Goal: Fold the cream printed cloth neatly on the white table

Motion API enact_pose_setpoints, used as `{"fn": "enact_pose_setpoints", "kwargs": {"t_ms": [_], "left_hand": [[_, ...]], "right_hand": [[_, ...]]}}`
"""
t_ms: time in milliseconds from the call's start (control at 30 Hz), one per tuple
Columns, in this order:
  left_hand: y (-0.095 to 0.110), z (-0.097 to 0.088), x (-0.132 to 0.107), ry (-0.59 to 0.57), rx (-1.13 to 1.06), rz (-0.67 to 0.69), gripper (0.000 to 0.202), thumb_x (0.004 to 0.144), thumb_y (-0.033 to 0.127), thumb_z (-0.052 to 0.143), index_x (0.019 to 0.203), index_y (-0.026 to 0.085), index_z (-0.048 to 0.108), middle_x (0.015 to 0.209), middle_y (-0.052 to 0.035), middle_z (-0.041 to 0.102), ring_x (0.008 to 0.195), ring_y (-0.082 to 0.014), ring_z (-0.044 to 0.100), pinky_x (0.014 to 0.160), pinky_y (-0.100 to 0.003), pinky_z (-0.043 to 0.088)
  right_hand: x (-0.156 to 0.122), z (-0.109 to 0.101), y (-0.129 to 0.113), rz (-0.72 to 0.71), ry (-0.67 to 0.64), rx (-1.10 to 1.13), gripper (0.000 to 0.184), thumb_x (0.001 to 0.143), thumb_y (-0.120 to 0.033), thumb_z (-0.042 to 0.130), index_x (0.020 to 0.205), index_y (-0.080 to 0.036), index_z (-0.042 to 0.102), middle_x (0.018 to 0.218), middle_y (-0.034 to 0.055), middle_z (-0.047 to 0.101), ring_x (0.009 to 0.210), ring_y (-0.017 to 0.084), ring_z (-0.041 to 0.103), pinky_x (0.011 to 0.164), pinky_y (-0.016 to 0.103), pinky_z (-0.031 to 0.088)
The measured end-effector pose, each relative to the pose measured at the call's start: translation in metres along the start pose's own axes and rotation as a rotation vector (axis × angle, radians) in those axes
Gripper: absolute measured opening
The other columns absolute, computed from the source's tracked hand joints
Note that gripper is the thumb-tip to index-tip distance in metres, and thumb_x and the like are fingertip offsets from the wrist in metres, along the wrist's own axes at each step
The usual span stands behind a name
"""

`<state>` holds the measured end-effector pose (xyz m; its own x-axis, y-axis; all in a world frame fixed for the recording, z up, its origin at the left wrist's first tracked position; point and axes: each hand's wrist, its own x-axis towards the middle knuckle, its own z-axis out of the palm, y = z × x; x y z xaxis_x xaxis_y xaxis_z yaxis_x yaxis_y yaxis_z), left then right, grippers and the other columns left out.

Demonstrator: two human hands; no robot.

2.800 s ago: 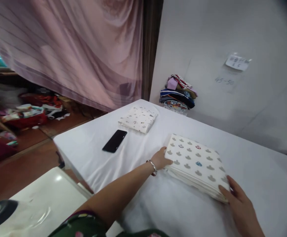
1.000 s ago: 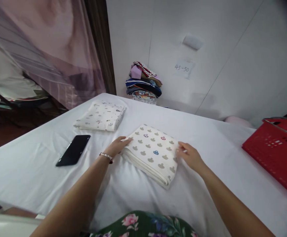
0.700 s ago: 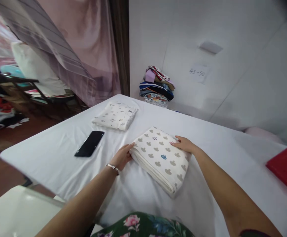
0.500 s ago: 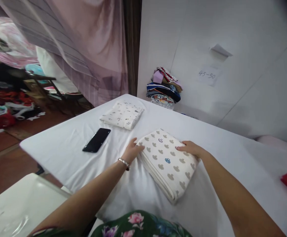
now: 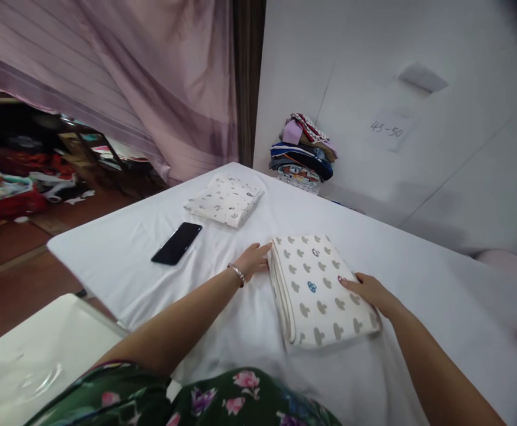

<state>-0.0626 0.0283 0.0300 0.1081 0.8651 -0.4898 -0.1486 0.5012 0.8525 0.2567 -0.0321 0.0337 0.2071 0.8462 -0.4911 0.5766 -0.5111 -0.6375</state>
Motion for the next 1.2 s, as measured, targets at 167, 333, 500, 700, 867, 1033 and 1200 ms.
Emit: {"fn": "enact_pose_setpoints", "kwargs": {"t_ms": [167,333,500,700,867,1033,1200], "left_hand": [[-0.015,0.009,-0.025,-0.094,0.071,-0.064,0.066,0.074,0.041,0.063,0.127,0.012,0.038,0.120,-0.0179,0.054,0.089,-0.0198,0.059,0.066,-0.028,0.051],[-0.016,0.020,-0.023,-0.194,0.168,-0.099,0.053,0.067,0.047,0.066,0.104,0.010,0.058,0.108,-0.0152,0.062,0.088,-0.0219,0.061,0.067,-0.028,0.049],[-0.018,0.022,-0.028,-0.245,0.224,-0.086,0.055,0.062,0.044,0.071,0.104,0.013,0.058,0.108,-0.0134,0.064,0.095,-0.0255,0.060,0.071,-0.031,0.051],[-0.022,0.028,-0.039,-0.153,0.227,-0.063,0.055,0.060,0.033,0.073,0.108,0.016,0.052,0.110,-0.0107,0.063,0.096,-0.0262,0.060,0.066,-0.031,0.053],[-0.007,0.043,-0.036,-0.108,0.239,0.041,0.051,0.064,0.034,0.069,0.107,0.014,0.050,0.103,-0.0128,0.065,0.087,-0.0250,0.063,0.060,-0.029,0.051],[-0.005,0.078,-0.032,-0.109,0.353,0.236,0.056,0.060,0.040,0.073,0.103,0.014,0.048,0.101,-0.0115,0.064,0.086,-0.0220,0.062,0.060,-0.026,0.049],[-0.006,0.109,-0.045,-0.169,0.376,0.318,0.058,0.058,0.047,0.073,0.098,0.015,0.046,0.092,-0.0092,0.061,0.072,-0.0175,0.061,0.052,-0.024,0.048]], "right_hand": [[0.007,0.004,-0.005,-0.002,0.009,0.116,0.057,0.065,-0.053,0.066,0.108,-0.017,0.056,0.108,0.0132,0.064,0.088,0.026,0.063,0.075,0.037,0.052],[0.006,0.005,0.005,0.034,-0.138,0.326,0.066,0.065,-0.051,0.068,0.118,-0.017,0.047,0.106,0.0138,0.064,0.088,0.026,0.064,0.072,0.036,0.054],[0.000,0.003,0.007,0.047,-0.179,0.320,0.074,0.064,-0.053,0.069,0.122,-0.016,0.044,0.114,0.0166,0.061,0.091,0.027,0.064,0.072,0.037,0.054],[-0.013,0.004,-0.003,-0.063,-0.110,0.300,0.061,0.065,-0.046,0.069,0.116,-0.019,0.049,0.107,0.0122,0.063,0.086,0.026,0.064,0.069,0.035,0.053],[-0.041,0.003,-0.021,-0.305,0.215,-0.068,0.041,0.074,-0.044,0.057,0.108,-0.021,0.053,0.102,0.0067,0.063,0.086,0.024,0.060,0.070,0.033,0.047],[-0.076,0.023,-0.041,-0.565,0.508,-0.567,0.034,0.081,-0.026,0.045,0.114,-0.018,0.049,0.107,0.0096,0.058,0.093,0.024,0.056,0.071,0.032,0.043],[-0.099,0.040,-0.040,-0.622,0.547,-0.512,0.042,0.083,-0.026,0.043,0.124,-0.018,0.042,0.115,0.0107,0.055,0.101,0.024,0.054,0.080,0.036,0.044]]}}
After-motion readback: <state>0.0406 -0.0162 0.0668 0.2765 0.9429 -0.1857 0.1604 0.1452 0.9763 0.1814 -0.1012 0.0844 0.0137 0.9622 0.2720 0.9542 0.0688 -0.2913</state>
